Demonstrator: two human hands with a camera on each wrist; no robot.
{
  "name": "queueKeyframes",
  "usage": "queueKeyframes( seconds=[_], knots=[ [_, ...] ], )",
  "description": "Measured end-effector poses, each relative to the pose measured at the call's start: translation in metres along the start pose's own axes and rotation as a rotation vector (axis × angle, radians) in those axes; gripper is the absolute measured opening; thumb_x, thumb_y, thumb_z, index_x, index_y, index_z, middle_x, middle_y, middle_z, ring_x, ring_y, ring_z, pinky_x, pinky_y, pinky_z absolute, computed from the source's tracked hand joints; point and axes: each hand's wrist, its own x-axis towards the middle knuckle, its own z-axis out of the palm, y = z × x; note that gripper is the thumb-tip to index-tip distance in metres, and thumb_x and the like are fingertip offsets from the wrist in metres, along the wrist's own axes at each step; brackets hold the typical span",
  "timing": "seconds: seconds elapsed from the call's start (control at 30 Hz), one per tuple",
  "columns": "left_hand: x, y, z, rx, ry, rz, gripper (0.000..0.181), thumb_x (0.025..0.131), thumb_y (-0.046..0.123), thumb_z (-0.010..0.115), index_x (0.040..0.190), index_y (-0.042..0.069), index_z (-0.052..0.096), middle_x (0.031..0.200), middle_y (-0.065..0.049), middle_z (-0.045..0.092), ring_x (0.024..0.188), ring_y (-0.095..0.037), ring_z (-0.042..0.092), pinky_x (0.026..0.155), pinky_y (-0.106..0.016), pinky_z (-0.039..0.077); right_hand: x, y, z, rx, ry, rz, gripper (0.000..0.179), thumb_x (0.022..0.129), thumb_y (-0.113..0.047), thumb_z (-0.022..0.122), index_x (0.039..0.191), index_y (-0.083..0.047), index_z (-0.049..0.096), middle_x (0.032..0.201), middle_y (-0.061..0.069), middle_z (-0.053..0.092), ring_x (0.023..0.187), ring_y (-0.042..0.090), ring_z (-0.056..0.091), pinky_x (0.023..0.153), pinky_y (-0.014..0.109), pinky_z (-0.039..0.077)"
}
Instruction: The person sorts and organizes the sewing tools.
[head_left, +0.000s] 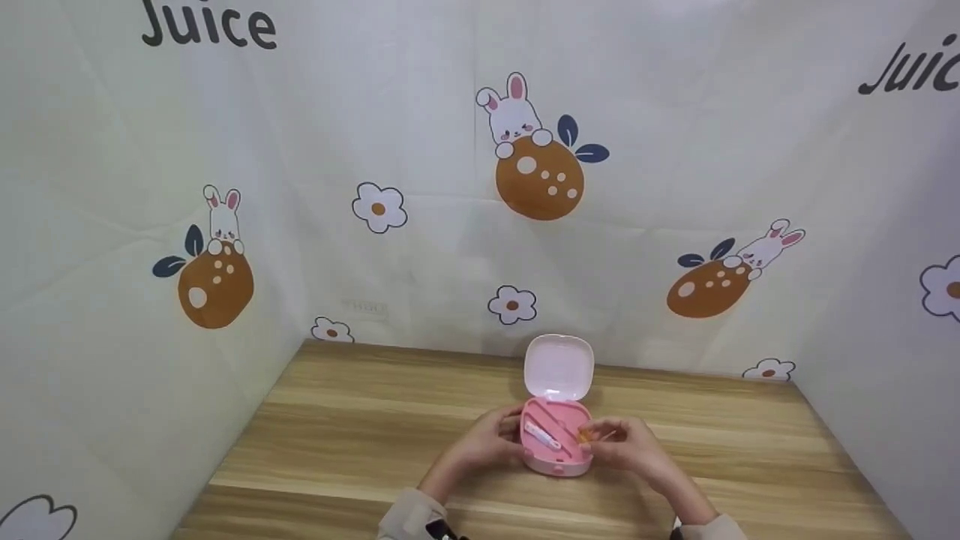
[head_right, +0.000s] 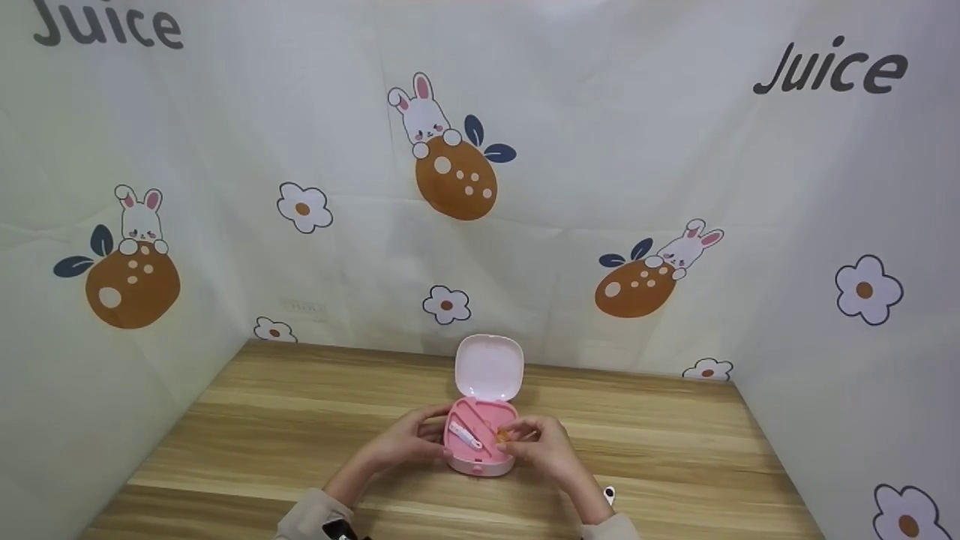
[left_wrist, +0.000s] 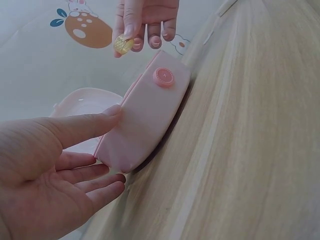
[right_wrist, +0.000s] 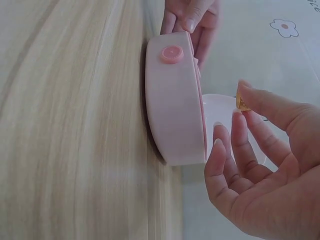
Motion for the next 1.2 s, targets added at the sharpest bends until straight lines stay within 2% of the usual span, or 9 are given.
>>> queueKeyframes(
  seconds=[0.13, 0.47, 0.87, 1.2],
  knots=[
    [0.001, -0.001, 0.0, -0.013, -0.014, 0.029, 0.082, 0.081, -0.013, 0.076, 0.154, -0.016, 0.037, 0.151, -0.037, 0.05, 0.138, -0.048, 0.055, 0.111, -0.047, 0.054, 0.003, 0.0, 0.004, -0.018, 0.005, -0.022, 0.034, 0.087, -0.002, 0.08, 0.115, 0.015, 0.07, 0.091, 0.004, 0.071, 0.079, 0.01, 0.063, 0.067, 0.018, 0.055],
    [0.002, -0.002, 0.0, -0.024, -0.023, 0.026, 0.082, 0.081, -0.015, 0.073, 0.154, -0.017, 0.036, 0.152, -0.037, 0.049, 0.139, -0.048, 0.054, 0.11, -0.047, 0.054, 0.009, -0.004, 0.014, -0.03, 0.005, -0.043, 0.031, 0.085, -0.001, 0.08, 0.11, 0.014, 0.072, 0.091, 0.006, 0.072, 0.079, 0.012, 0.064, 0.067, 0.018, 0.055],
    [0.003, -0.002, 0.0, -0.032, -0.014, 0.017, 0.082, 0.08, -0.016, 0.072, 0.154, -0.015, 0.037, 0.153, -0.036, 0.048, 0.142, -0.048, 0.051, 0.11, -0.047, 0.054, 0.016, -0.003, 0.021, -0.029, -0.013, -0.113, 0.028, 0.085, 0.003, 0.079, 0.107, 0.017, 0.071, 0.096, 0.024, 0.075, 0.081, 0.01, 0.064, 0.068, 0.017, 0.055],
    [0.002, -0.001, 0.0, -0.035, -0.007, -0.003, 0.084, 0.08, -0.016, 0.072, 0.155, -0.014, 0.036, 0.153, -0.037, 0.048, 0.143, -0.049, 0.049, 0.113, -0.05, 0.051, 0.024, -0.009, 0.03, -0.061, -0.017, -0.168, 0.024, 0.084, 0.003, 0.081, 0.104, 0.013, 0.074, 0.091, 0.017, 0.073, 0.077, 0.004, 0.06, 0.066, 0.015, 0.051]
  ],
)
